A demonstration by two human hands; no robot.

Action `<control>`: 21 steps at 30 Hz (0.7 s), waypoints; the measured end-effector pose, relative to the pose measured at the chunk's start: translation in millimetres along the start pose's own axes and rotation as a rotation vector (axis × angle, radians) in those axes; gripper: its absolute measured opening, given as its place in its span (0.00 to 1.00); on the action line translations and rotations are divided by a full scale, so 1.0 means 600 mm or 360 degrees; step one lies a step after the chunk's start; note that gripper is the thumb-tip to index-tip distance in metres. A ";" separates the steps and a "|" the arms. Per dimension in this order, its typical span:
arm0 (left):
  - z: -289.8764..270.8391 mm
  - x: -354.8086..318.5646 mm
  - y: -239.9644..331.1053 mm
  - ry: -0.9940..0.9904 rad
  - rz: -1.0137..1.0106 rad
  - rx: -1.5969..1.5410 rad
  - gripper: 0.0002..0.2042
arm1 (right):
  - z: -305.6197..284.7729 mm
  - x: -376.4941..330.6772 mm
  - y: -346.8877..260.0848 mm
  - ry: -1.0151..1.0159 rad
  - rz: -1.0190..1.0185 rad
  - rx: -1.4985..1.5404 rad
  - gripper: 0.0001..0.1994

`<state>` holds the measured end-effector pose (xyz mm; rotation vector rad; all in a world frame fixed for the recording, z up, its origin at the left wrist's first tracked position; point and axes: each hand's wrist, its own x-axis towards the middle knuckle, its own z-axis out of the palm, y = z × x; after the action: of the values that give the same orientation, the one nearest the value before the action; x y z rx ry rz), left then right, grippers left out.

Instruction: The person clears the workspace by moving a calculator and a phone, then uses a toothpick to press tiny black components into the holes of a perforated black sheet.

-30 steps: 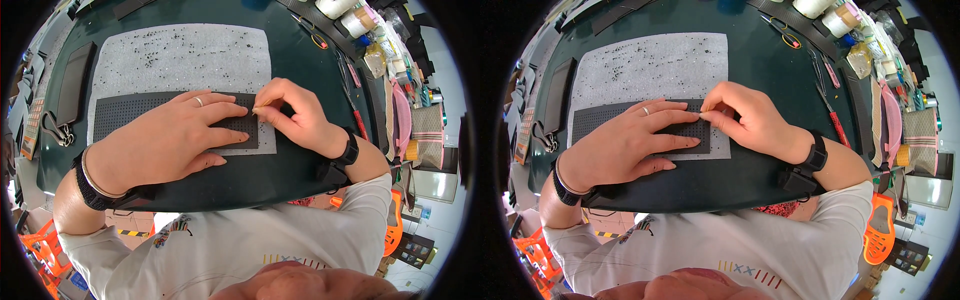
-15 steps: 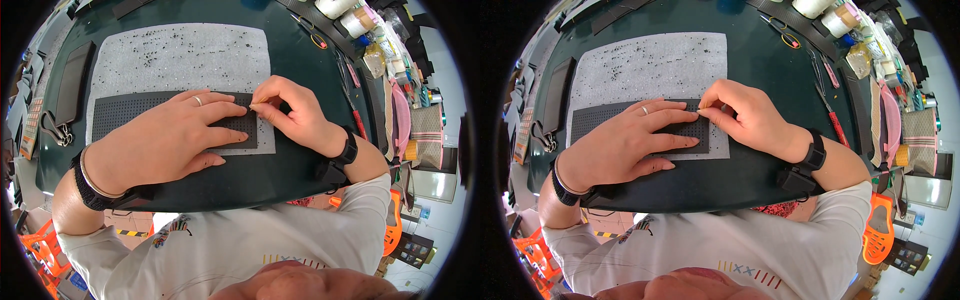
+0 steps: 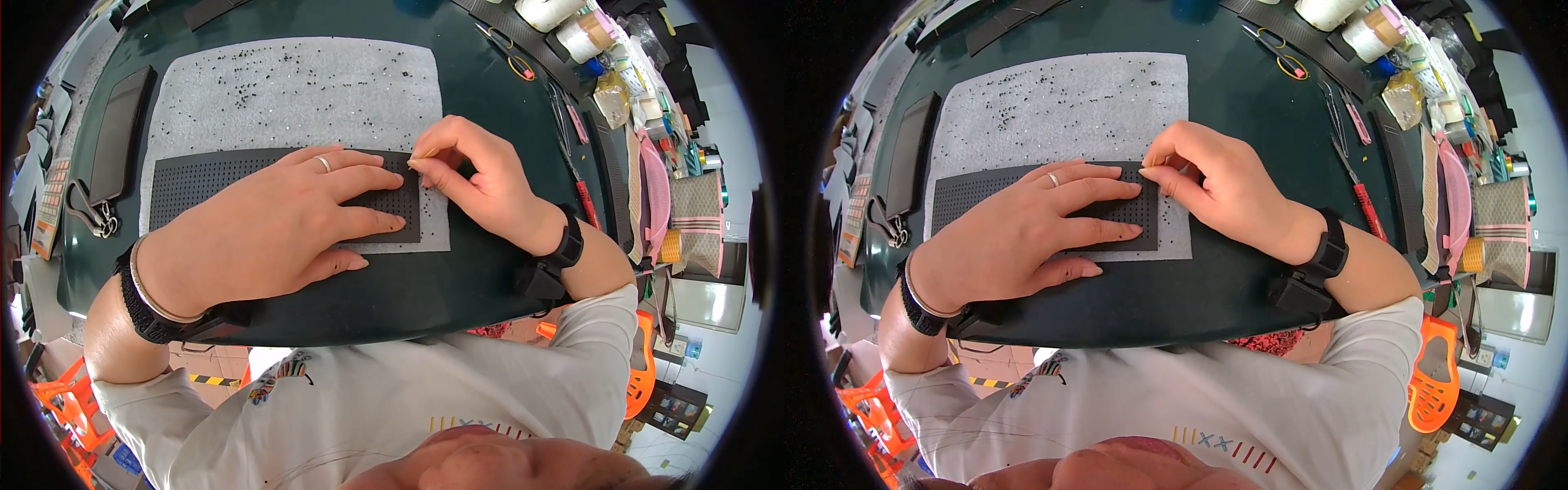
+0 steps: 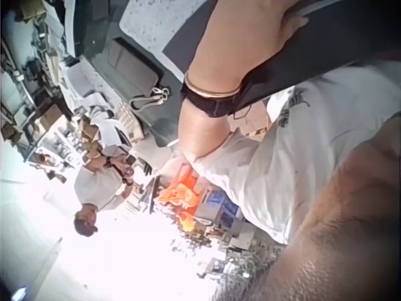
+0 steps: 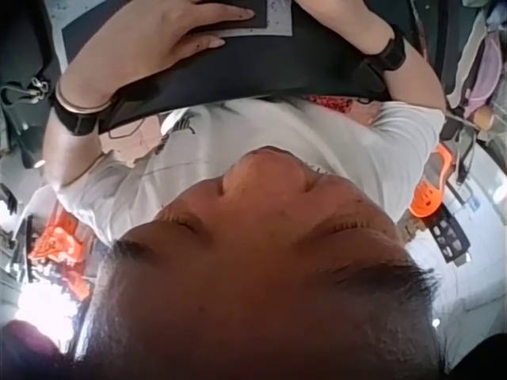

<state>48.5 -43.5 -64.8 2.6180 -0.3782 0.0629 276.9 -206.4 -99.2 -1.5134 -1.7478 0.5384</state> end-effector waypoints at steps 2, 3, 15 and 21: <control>-0.001 0.000 0.000 -0.0002 -0.0006 -0.0024 0.22 | 0.003 0.000 -0.003 0.0042 0.0031 0.0084 0.05; 0.000 0.000 0.000 -0.0003 -0.0006 -0.0025 0.22 | 0.005 0.000 -0.006 0.0085 0.0061 0.0168 0.05; 0.000 0.001 -0.001 -0.0003 0.0003 -0.0024 0.22 | 0.004 0.001 -0.004 0.0064 0.0098 0.0163 0.06; -0.001 0.000 -0.001 0.0001 0.0000 -0.0040 0.22 | -0.006 -0.001 -0.008 0.0150 0.0234 0.0303 0.04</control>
<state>48.9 -42.7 -64.7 2.5933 -0.3761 0.0590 276.8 -208.5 -93.6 -1.5142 -1.4775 0.6766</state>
